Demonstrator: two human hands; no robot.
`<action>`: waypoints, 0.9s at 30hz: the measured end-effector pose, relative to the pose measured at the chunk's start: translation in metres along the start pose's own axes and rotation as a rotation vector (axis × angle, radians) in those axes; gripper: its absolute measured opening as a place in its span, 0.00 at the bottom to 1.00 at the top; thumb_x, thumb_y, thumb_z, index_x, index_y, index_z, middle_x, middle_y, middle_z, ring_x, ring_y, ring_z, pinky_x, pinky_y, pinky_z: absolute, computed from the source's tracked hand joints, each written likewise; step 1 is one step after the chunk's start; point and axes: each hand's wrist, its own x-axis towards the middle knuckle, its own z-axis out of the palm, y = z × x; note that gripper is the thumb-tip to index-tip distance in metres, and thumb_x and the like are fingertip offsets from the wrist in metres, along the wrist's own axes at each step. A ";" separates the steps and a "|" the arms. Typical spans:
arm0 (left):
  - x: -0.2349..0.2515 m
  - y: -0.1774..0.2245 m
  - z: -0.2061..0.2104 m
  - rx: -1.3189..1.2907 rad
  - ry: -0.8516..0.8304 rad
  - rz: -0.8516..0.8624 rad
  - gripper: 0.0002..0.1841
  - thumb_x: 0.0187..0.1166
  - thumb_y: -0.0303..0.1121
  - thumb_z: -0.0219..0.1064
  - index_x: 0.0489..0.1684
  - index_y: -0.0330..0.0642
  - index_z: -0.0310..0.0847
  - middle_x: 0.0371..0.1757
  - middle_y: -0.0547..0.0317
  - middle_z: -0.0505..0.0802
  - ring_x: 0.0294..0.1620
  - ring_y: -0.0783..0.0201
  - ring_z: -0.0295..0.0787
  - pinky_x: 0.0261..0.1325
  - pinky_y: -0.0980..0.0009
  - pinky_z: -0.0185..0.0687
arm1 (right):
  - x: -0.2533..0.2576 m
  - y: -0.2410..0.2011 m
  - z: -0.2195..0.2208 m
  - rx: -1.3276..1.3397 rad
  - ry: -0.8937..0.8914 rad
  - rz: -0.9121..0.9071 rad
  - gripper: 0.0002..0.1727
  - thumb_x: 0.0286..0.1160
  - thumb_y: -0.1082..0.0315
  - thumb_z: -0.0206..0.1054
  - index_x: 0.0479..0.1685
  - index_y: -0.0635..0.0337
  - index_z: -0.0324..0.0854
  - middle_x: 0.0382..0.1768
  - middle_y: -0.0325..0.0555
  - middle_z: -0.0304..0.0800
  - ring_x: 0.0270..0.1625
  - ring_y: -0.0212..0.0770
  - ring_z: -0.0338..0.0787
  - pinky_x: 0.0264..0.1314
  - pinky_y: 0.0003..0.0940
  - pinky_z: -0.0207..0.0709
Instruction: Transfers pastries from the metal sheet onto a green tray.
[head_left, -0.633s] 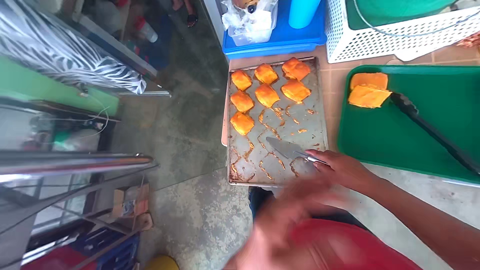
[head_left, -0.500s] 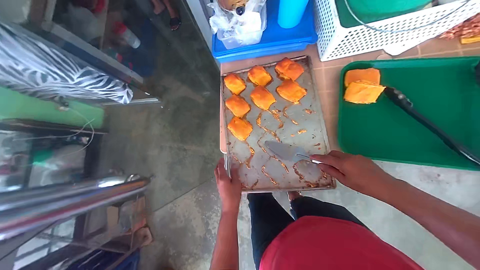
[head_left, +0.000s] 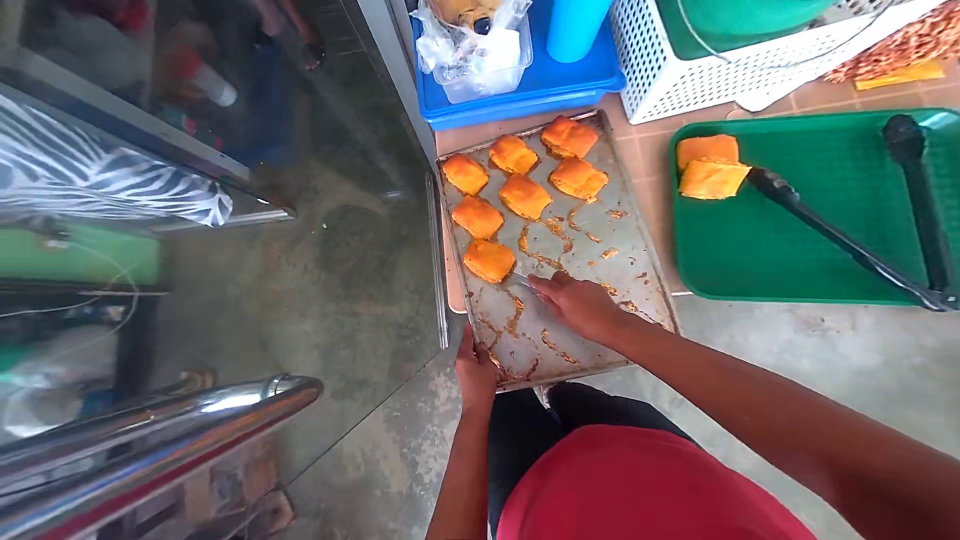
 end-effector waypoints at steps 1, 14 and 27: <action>0.001 0.002 0.005 0.008 0.037 -0.002 0.27 0.88 0.22 0.52 0.88 0.27 0.58 0.66 0.27 0.86 0.61 0.43 0.88 0.69 0.53 0.79 | -0.010 0.009 -0.001 -0.002 -0.008 -0.022 0.27 0.94 0.65 0.50 0.90 0.55 0.65 0.67 0.69 0.81 0.59 0.68 0.88 0.62 0.61 0.79; 0.019 0.008 0.017 -0.048 0.121 0.100 0.25 0.88 0.19 0.49 0.85 0.30 0.64 0.81 0.33 0.77 0.82 0.46 0.75 0.85 0.58 0.63 | -0.037 0.043 -0.027 -0.073 -0.016 0.090 0.27 0.93 0.67 0.52 0.90 0.57 0.65 0.70 0.73 0.80 0.60 0.71 0.87 0.60 0.65 0.79; 0.027 -0.002 0.005 -0.152 0.114 0.128 0.24 0.88 0.18 0.51 0.84 0.29 0.66 0.83 0.36 0.76 0.82 0.50 0.76 0.83 0.62 0.65 | -0.030 0.076 -0.045 -0.042 0.032 0.043 0.21 0.90 0.66 0.58 0.78 0.55 0.80 0.60 0.65 0.88 0.62 0.66 0.88 0.64 0.65 0.77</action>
